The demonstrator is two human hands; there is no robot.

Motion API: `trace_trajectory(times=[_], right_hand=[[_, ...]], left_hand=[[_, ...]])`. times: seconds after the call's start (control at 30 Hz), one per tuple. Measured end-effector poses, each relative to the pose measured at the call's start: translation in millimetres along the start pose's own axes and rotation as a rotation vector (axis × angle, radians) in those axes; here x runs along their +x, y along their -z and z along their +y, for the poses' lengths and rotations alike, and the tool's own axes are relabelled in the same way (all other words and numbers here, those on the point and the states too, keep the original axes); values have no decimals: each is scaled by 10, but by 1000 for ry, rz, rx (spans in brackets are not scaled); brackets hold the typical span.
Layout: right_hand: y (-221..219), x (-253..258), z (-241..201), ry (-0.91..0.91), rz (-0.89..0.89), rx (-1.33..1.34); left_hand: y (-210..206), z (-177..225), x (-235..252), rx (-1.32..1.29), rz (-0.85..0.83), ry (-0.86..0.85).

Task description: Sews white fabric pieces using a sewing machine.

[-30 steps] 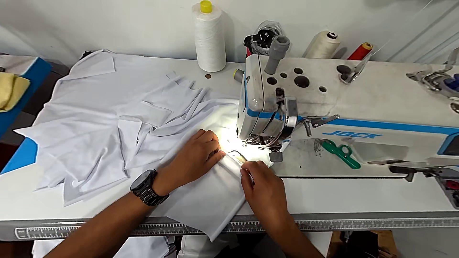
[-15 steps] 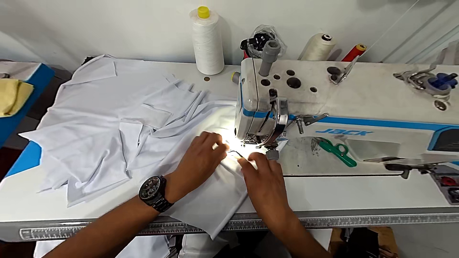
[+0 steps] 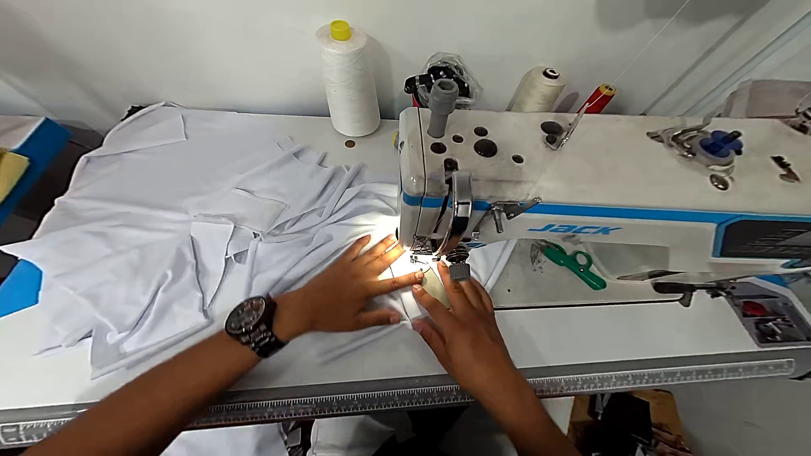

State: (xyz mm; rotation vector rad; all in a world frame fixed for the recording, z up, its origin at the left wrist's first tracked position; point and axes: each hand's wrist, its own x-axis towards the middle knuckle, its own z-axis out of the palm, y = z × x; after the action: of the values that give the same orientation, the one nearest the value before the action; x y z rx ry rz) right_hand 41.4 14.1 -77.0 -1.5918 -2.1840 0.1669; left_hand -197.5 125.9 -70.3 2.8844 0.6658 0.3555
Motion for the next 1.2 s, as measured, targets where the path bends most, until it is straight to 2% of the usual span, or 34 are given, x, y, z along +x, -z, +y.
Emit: trace_trajectory(times=[0.17, 0.47, 0.93, 1.2], right_hand=[[-91, 54, -133, -107, 25, -62], [-103, 42, -128, -110, 6, -88], [-60, 62, -374, -213, 11, -168], [-53, 53, -334, -167, -12, -152]], left_hand=[[95, -348, 169, -51, -13, -149], [178, -390, 222, -82, 5, -199], [148, -402, 228, -7, -62, -146], [133, -369, 222, 12, -69, -104]])
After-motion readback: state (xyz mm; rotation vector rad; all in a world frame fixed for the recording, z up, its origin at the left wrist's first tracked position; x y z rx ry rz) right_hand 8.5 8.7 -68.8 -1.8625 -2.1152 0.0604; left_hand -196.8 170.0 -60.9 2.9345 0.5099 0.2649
